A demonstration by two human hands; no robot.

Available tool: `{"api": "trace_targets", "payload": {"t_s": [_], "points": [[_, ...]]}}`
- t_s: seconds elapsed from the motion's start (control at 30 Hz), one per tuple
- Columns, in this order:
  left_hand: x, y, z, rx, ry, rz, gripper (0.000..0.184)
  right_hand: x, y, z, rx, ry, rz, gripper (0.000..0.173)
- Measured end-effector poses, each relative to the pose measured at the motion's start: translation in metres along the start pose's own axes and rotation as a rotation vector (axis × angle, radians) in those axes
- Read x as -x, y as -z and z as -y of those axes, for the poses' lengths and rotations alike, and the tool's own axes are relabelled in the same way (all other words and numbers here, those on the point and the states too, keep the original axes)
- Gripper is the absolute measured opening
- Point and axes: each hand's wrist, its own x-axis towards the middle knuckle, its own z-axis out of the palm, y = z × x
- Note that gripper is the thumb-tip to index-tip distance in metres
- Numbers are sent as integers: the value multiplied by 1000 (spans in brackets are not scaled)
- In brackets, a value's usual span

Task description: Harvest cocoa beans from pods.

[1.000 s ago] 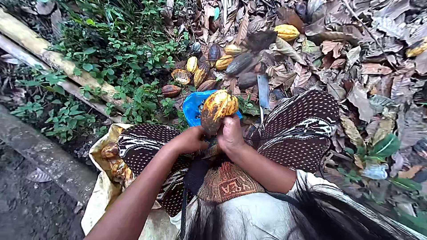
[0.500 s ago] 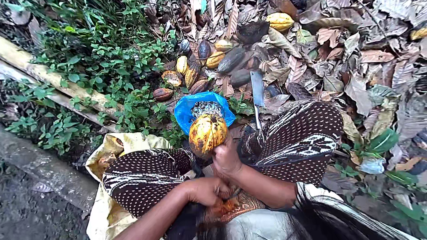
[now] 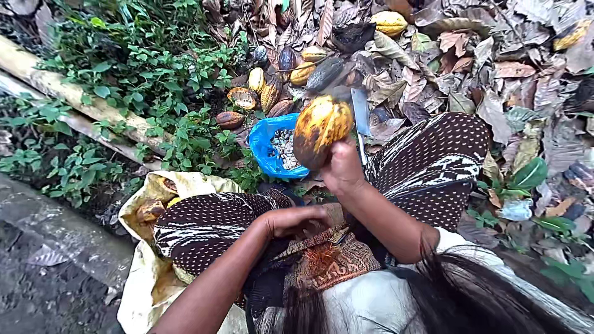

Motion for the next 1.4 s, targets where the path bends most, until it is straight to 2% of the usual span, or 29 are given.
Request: {"api": "trace_targets", "payload": {"t_s": [0.07,0.13,0.23,0.3,0.4,0.5,0.6,0.73,0.87,0.97,1.07,1.13,1.2,1.23,1.3,1.33,1.4], "points": [[-19,13,4,-68,145,-156,52,-4,-5,-1,-7,42,-27,21],[-47,18,10,-425,251,-180,42,-6,-11,-3,-16,73,-53,22],[-77,11,10,-920,252,-191,34,-2,-14,-8,25,85,-47,24],[-87,9,4,-1039,204,-193,29,1,-11,-11,54,82,-47,25],[-97,20,16,-878,83,-34,32,3,-6,-13,91,49,-51,26],[-77,4,14,-742,75,132,27,2,-1,-9,123,34,-82,26],[-68,-22,17,-643,147,202,38,1,6,-4,135,33,-96,24],[-81,-13,20,-626,191,123,36,-6,10,0,126,41,-48,24],[-90,23,8,-712,53,-116,25,-16,12,7,135,25,14,24],[-89,51,-14,-650,-51,-246,26,-26,10,13,149,27,40,23],[-81,71,-49,-712,-60,-203,26,-42,4,21,187,2,81,21],[-72,88,-71,-755,-86,-272,27,-55,-5,27,253,-27,121,21],[-66,110,-78,-569,-177,-529,26,-75,-13,28,338,-90,175,19],[-66,120,-77,-371,-243,-691,24,-88,-16,23,376,-137,201,19],[-69,136,-72,184,-383,-955,29,-113,-17,1,449,-239,248,22],[-74,142,-69,485,-465,-1042,34,-123,-16,-14,501,-282,266,25],[-82,150,-59,913,-610,-1079,49,-138,-15,-47,612,-336,269,29]]}}
